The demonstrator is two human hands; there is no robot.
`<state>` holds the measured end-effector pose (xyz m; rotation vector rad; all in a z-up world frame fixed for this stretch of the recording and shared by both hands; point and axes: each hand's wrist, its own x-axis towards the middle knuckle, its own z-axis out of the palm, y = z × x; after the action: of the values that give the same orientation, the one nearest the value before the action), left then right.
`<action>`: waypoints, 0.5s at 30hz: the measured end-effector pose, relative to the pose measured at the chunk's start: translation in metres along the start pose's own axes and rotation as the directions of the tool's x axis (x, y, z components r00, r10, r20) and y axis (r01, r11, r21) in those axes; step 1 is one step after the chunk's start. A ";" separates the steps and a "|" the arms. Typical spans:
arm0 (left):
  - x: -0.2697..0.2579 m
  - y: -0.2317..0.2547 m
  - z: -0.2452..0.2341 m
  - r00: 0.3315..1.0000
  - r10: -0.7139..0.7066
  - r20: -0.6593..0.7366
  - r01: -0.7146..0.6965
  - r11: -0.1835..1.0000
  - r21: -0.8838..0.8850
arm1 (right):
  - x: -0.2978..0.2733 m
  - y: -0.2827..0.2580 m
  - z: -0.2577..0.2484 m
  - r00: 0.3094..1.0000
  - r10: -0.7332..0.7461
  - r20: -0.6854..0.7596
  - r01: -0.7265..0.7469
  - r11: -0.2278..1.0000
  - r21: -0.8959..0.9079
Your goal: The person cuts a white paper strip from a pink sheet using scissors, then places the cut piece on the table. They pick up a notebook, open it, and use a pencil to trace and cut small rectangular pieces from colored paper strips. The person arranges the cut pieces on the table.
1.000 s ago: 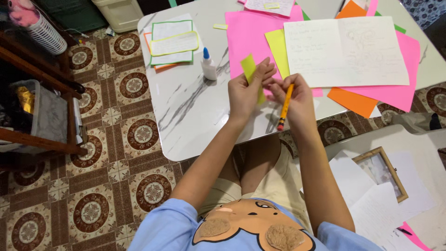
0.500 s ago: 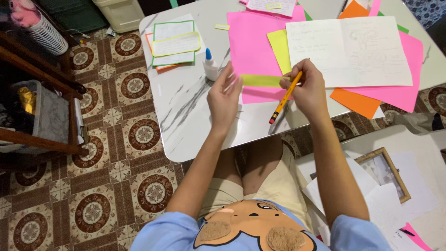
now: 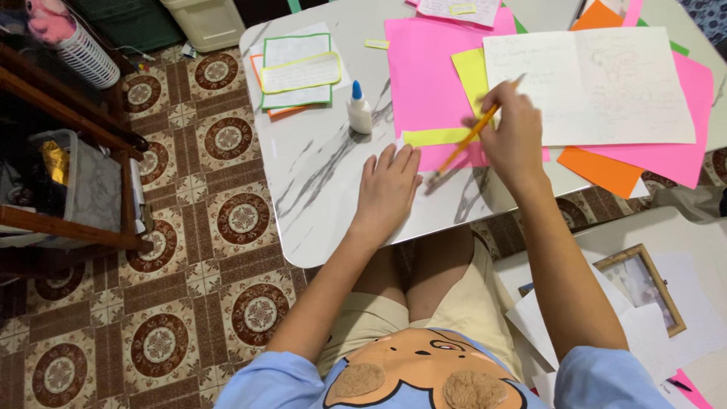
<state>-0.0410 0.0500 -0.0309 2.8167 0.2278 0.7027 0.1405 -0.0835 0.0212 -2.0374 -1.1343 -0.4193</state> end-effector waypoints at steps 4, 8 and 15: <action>0.000 0.001 -0.001 1.000 -0.010 0.012 0.010 1.000 0.021 | 0.003 -0.013 0.016 0.968 0.249 0.008 -0.221 0.843 0.491; 0.000 0.002 -0.001 1.000 -0.020 0.023 0.020 0.999 0.032 | 0.003 -0.031 0.035 0.931 0.301 0.207 -0.364 0.730 0.579; 0.001 0.003 0.004 0.996 -0.061 0.059 0.058 0.997 0.045 | 0.008 -0.035 0.055 0.925 0.296 0.236 -0.375 0.622 0.687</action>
<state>-0.0380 0.0466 -0.0332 2.8545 0.3186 0.6062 0.1123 -0.0267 0.0055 -1.4924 -0.7547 0.3093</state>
